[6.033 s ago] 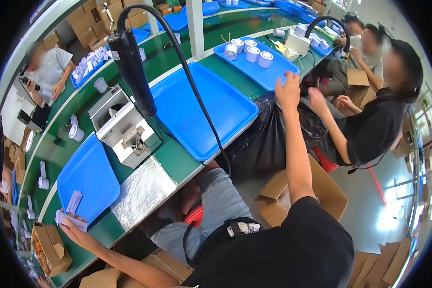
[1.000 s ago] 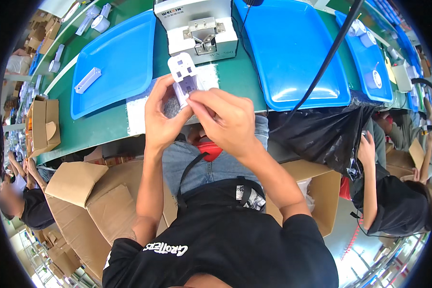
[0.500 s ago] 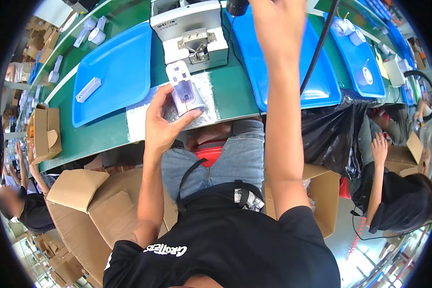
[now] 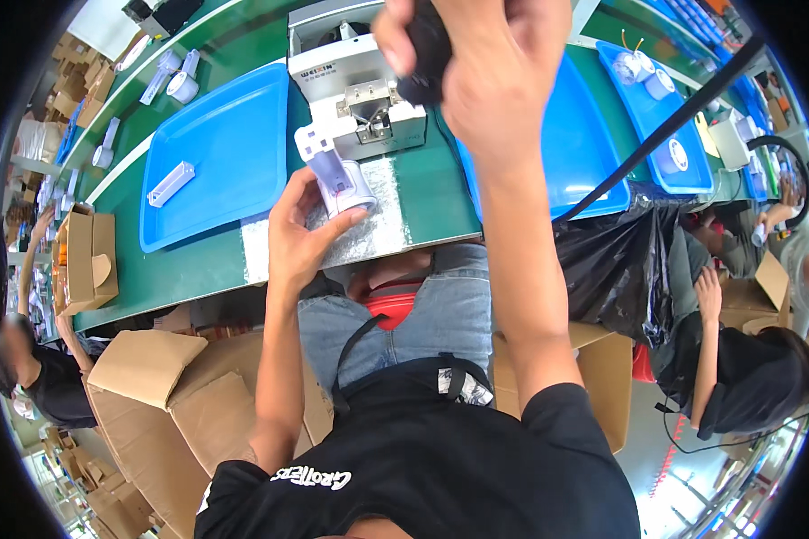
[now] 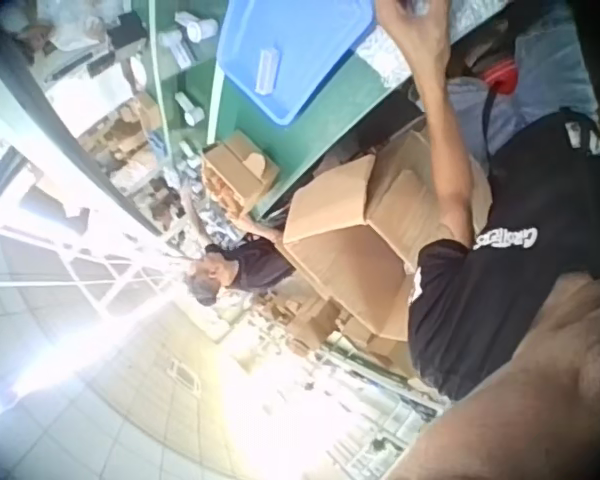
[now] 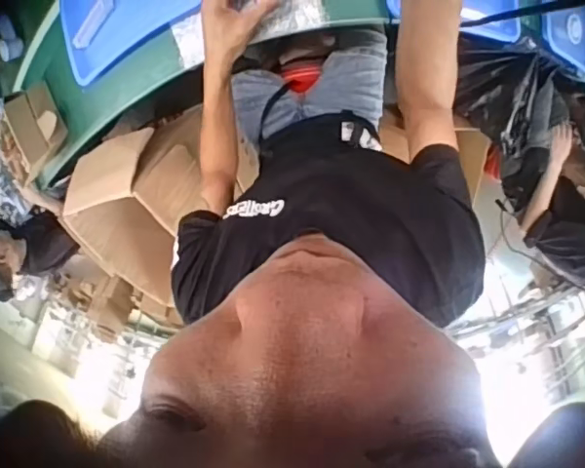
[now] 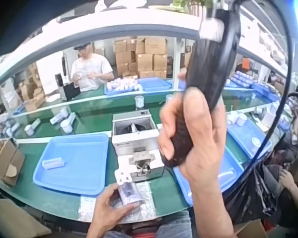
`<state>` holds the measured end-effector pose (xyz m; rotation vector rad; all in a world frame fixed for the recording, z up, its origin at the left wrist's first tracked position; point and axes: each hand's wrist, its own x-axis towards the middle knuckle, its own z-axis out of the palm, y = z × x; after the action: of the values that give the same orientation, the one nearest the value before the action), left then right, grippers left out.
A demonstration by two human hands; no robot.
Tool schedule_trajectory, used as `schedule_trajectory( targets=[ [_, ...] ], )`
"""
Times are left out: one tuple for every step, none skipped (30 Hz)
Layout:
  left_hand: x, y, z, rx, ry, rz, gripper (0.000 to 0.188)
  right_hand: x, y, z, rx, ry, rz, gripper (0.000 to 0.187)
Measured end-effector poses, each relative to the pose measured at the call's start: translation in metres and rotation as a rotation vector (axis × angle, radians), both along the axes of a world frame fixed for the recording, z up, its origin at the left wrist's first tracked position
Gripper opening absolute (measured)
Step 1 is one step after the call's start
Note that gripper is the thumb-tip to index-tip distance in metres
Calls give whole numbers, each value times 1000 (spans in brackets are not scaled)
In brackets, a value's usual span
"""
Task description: Assembling small electronic fans by placing components into plastic housings and securing them with an electric screwdriver.
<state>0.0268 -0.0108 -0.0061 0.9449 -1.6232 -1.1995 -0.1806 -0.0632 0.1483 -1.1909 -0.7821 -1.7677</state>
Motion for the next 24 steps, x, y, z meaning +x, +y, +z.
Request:
schedule_trajectory(
  targets=[
    [1,2,0,-31,4,16,68,4,18,14,239,169,-434,46],
    [0,2,-2,-59,21,26,69,5,27,23,480,352,-875,42],
    [0,2,-4,-38,5,18,68,6,15,26,396,353,-881,33],
    [0,1,-4,-39,1,25,68,8,3,26,395,351,-873,33],
    [-1,1,-5,-37,14,22,68,10,-7,27,337,369,-880,29],
    [-2,1,-6,-34,28,20,68,13,-13,27,280,388,-886,26],
    [-2,1,-7,-34,29,23,68,18,-15,26,291,381,-842,26],
    [-3,1,-8,-36,41,26,68,19,-17,25,290,383,-839,26],
    [-4,0,-8,-37,54,27,68,19,-18,25,301,400,-853,25],
    [-3,1,-8,-33,55,31,68,20,-18,23,314,416,-865,23],
    [-2,0,-7,-44,46,34,68,20,-18,23,299,428,-851,22],
    [-2,1,-7,-55,38,36,68,21,-17,22,301,432,-848,22],
    [-1,0,-8,-53,41,39,68,24,-16,22,322,435,-839,22],
    [0,0,-9,-57,32,47,68,26,-14,22,343,438,-830,22],
    [1,0,-10,-61,23,55,68,27,-12,22,342,443,-828,22],
    [2,1,-10,-58,29,60,68,28,-8,22,372,431,-842,22],
    [1,1,-9,-77,28,63,67,29,-3,22,401,420,-856,22],
    [0,0,-8,-95,28,67,67,29,2,21,416,425,-872,25],
    [-2,0,-8,-91,32,70,67,26,8,17,425,413,-878,31],
    [-2,0,-6,-99,15,77,66,27,15,15,436,402,-877,37],
    [-2,1,-4,-107,-2,83,66,26,27,17,441,453,-899,44],
    [-4,0,-3,-102,2,84,66,26,40,24,446,504,-932,51],
    [-2,0,-3,-129,-18,89,66,33,47,27,448,507,-923,51],
    [-1,0,-4,-156,-38,93,66,41,53,30,493,519,-961,55]
  ],
)
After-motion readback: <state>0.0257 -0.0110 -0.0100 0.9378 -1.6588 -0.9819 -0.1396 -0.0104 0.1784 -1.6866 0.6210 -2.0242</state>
